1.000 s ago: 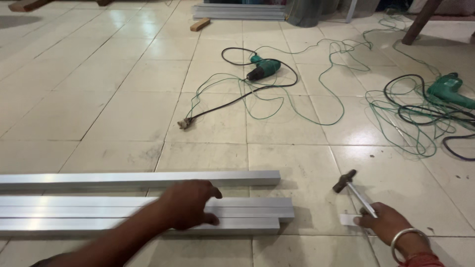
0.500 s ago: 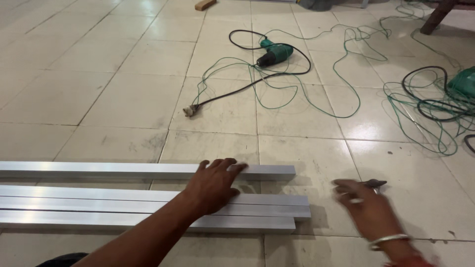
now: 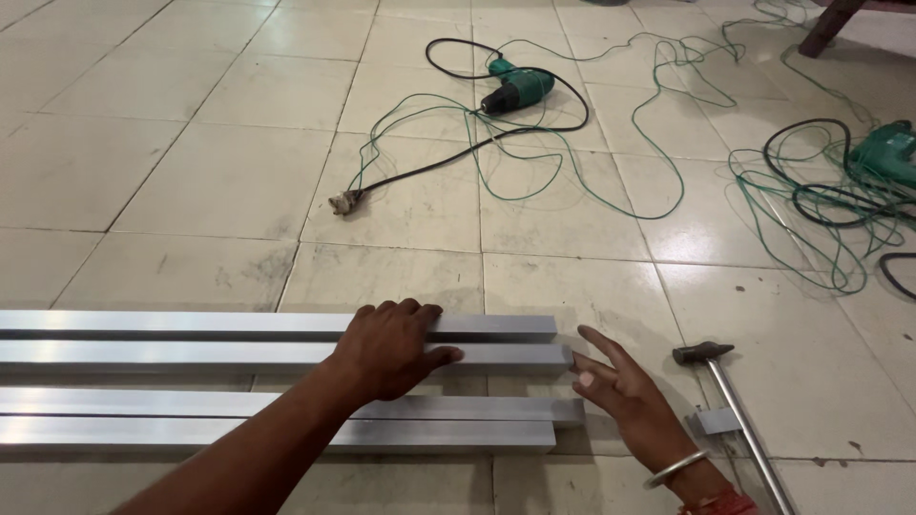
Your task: The person assembles a metal frame by placing metal brackets onto aluminum profiles and securing them with a hammer. The person repeatedly aligns the brackets and taps them into place on the floor.
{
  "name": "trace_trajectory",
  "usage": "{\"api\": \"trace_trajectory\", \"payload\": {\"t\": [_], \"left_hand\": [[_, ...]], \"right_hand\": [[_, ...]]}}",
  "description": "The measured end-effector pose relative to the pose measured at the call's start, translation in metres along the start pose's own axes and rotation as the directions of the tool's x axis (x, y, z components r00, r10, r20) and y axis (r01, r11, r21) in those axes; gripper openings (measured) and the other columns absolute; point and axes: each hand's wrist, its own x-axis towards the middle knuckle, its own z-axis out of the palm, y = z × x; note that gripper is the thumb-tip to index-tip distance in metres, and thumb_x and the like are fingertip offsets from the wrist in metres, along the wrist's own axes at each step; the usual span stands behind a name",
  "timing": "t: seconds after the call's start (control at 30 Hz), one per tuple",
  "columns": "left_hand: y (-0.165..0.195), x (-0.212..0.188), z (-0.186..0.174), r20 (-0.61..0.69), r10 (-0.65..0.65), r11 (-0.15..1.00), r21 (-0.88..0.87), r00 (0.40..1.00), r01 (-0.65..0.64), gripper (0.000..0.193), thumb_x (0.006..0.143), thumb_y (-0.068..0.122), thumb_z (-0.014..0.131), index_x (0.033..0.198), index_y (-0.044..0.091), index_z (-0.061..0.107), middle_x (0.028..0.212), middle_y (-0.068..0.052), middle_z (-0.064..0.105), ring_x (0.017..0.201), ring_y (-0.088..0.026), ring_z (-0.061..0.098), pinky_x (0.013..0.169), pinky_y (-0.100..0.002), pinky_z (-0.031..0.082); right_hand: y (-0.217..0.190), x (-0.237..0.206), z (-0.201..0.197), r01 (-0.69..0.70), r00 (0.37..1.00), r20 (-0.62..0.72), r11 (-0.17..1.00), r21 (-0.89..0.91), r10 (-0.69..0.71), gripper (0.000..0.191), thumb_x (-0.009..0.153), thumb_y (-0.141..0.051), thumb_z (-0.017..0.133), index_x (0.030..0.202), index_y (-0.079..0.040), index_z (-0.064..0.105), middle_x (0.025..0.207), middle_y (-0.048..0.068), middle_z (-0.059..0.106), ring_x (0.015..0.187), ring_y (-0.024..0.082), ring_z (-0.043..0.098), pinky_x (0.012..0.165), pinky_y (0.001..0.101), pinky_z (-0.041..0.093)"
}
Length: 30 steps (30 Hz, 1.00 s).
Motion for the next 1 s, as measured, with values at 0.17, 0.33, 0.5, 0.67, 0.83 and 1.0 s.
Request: {"api": "trace_trajectory", "payload": {"t": [0.17, 0.33, 0.5, 0.67, 0.83, 1.0], "left_hand": [[-0.002, 0.001, 0.004, -0.037, 0.025, 0.999, 0.039, 0.999, -0.024, 0.068, 0.086, 0.050, 0.073, 0.137, 0.011, 0.052, 0.126, -0.011, 0.061, 0.119, -0.030, 0.058, 0.102, -0.047, 0.044], [-0.005, 0.004, 0.015, -0.093, 0.043, 0.990, 0.137, 0.995, -0.030, 0.052, 0.086, 0.034, 0.079, 0.125, 0.011, 0.056, 0.116, -0.008, 0.065, 0.114, -0.027, 0.061, 0.096, -0.046, 0.048], [-0.006, 0.006, 0.015, -0.060, -0.016, 0.982, 0.188, 0.998, 0.027, 0.051, 0.085, 0.040, 0.080, 0.117, 0.009, 0.055, 0.112, -0.007, 0.065, 0.112, -0.026, 0.062, 0.096, -0.046, 0.048], [-0.007, 0.005, 0.011, -0.034, -0.026, 0.984, 0.177, 0.999, 0.032, 0.054, 0.086, 0.047, 0.077, 0.116, 0.009, 0.054, 0.111, -0.007, 0.064, 0.111, -0.026, 0.061, 0.094, -0.047, 0.047], [-0.006, 0.004, 0.009, -0.042, 0.000, 0.981, 0.194, 0.999, 0.008, 0.051, 0.088, 0.049, 0.074, 0.114, 0.009, 0.055, 0.112, -0.007, 0.063, 0.110, -0.027, 0.061, 0.092, -0.047, 0.047], [-0.010, 0.006, 0.004, 0.004, -0.010, 0.982, 0.188, 1.000, 0.009, 0.050, 0.093, 0.051, 0.069, 0.115, 0.008, 0.055, 0.111, -0.008, 0.064, 0.108, -0.028, 0.062, 0.092, -0.048, 0.048]], "right_hand": [[-0.013, -0.004, 0.009, 0.013, 0.999, 0.032, 0.999, -0.031, -0.012, 0.080, 0.091, -0.041, 0.056, 0.162, -0.031, 0.022, 0.155, 0.018, 0.050, 0.140, 0.031, 0.055, 0.116, 0.0427, 0.038], [-0.015, -0.010, 0.010, 0.170, 0.985, 0.008, 0.958, -0.232, -0.173, 0.073, 0.095, -0.037, 0.054, 0.162, -0.027, 0.028, 0.153, 0.010, 0.055, 0.143, 0.022, 0.051, 0.112, 0.0414, 0.043], [-0.011, -0.007, 0.004, 0.157, 0.979, -0.080, 0.943, -0.292, -0.188, 0.065, 0.094, -0.036, 0.058, 0.154, -0.020, 0.039, 0.148, 0.007, 0.061, 0.136, 0.023, 0.059, 0.108, 0.0396, 0.052], [-0.009, -0.005, 0.002, 0.141, 0.978, -0.097, 0.929, -0.343, -0.184, 0.067, 0.093, -0.037, 0.058, 0.157, -0.022, 0.042, 0.147, 0.005, 0.061, 0.133, 0.023, 0.061, 0.104, 0.0393, 0.055], [-0.010, -0.006, 0.003, 0.153, 0.975, -0.099, 0.928, -0.340, -0.197, 0.065, 0.094, -0.037, 0.056, 0.155, -0.021, 0.043, 0.147, 0.005, 0.061, 0.133, 0.023, 0.061, 0.103, 0.0403, 0.056], [-0.015, -0.009, 0.003, 0.164, 0.973, -0.093, 0.922, -0.350, -0.209, 0.064, 0.095, -0.039, 0.055, 0.154, -0.021, 0.044, 0.147, 0.005, 0.062, 0.133, 0.024, 0.062, 0.103, 0.0408, 0.056]]}}
